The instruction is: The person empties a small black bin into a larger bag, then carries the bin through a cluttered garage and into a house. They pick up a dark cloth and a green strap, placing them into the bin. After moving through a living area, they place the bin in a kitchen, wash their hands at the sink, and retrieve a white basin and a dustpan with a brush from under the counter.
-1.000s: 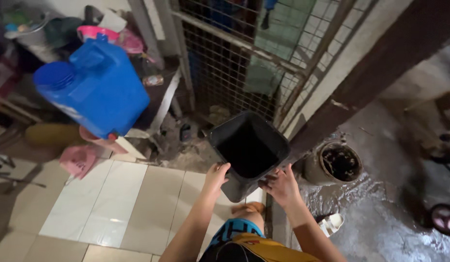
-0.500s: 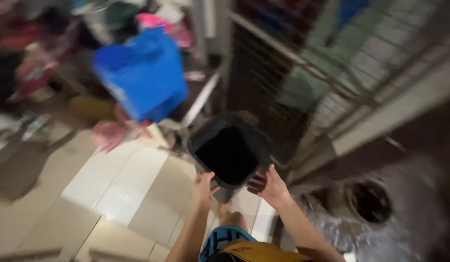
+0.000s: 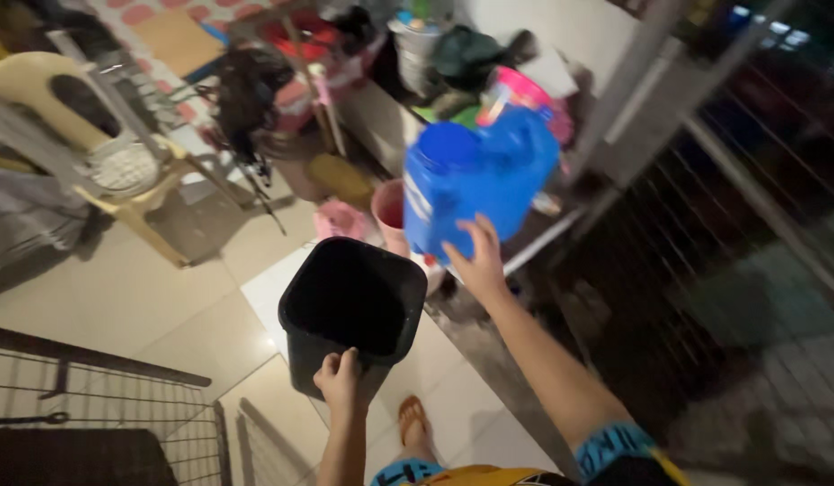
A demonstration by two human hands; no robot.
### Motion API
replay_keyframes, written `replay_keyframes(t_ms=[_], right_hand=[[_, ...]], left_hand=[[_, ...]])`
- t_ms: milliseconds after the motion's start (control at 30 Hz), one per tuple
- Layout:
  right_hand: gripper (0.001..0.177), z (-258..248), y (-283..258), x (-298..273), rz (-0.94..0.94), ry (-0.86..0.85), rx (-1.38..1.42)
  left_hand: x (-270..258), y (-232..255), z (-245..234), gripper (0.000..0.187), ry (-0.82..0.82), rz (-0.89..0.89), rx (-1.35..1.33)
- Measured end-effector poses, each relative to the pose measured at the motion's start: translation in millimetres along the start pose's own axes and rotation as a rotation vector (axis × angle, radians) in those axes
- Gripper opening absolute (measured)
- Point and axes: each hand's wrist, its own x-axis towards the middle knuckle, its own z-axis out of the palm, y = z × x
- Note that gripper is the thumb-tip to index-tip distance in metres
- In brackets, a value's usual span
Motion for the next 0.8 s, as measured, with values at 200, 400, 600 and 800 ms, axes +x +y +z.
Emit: replay_keyframes(t_ms=[200,400,600,800], right_hand=[[0.052,97.0,-26.1,170.8,-0.045,-0.251,-0.512],[0.036,102.9,-11.1,212.6,0.098,-0.483,-0.689],[0.030,71.2,-5.1,195.3,-0.063,-0.474,-0.542],[0.027,49.3,-5.0,183.2,-0.154,-0.492,-0.500]], left_hand=[[82.6,13.4,24.6,0.032,0.088,0.169,-0.120],[132.5,29.8,70.1,0.027,0.056,0.103,-0.253],[153.0,28.4,103.4,0.014,0.059,-0.036,-0.285],[156.4,18.6,116.6,0.019,0.053,-0.047,-0.303]])
